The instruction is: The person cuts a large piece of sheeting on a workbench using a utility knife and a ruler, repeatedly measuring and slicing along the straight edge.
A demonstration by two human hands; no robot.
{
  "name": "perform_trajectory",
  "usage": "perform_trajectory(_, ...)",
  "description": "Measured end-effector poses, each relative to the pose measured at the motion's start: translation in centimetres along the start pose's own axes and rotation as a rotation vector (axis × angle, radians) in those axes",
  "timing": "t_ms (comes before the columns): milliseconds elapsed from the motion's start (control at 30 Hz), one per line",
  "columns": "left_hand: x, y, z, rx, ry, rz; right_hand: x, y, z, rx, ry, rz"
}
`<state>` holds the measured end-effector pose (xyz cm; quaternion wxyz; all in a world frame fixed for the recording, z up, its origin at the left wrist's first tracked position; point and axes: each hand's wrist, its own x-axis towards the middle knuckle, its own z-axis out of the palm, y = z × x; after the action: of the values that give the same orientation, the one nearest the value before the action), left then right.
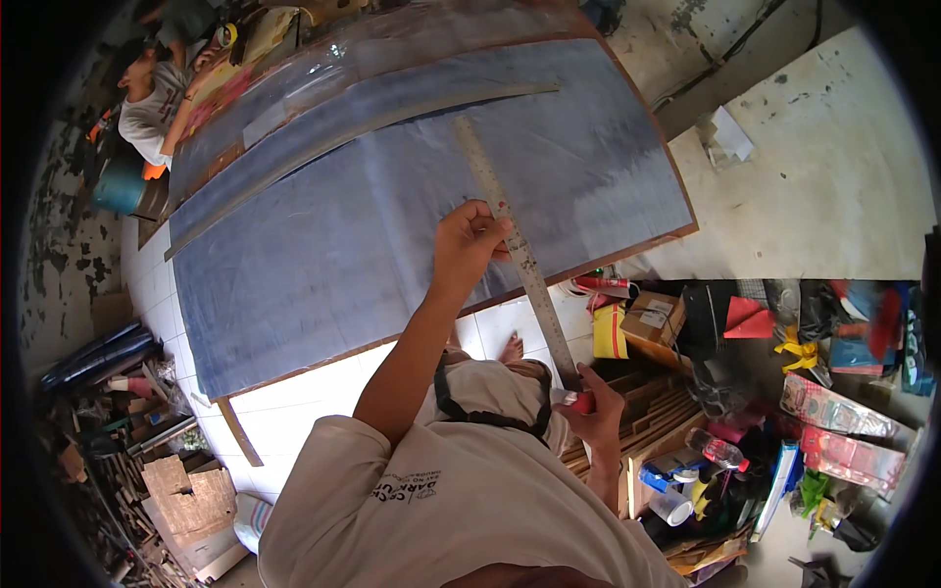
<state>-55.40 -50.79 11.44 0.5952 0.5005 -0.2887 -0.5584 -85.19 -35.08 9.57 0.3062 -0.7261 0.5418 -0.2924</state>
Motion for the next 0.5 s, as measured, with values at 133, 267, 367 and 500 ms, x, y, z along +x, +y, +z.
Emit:
perform_trajectory(133, -0.4, -0.5, 2.1, -0.029, -0.102, 0.011, -0.6, 1.9, -0.4, -0.171, 0.047, -0.139)
perform_trajectory(267, -1.6, 0.6, 3.8, -0.051, -0.18, 0.042, -1.0, 3.0, -0.8, -0.219, 0.087, -0.162)
perform_trajectory(367, -2.0, 1.1, 4.6, -0.053, -0.212, 0.105, -0.9, 3.6, -1.0, -0.187, 0.101, -0.182)
perform_trajectory(500, -1.8, 1.6, 4.7, -0.115, -0.294, 0.099, -0.4, 4.1, -1.2, -0.163, 0.17, -0.245)
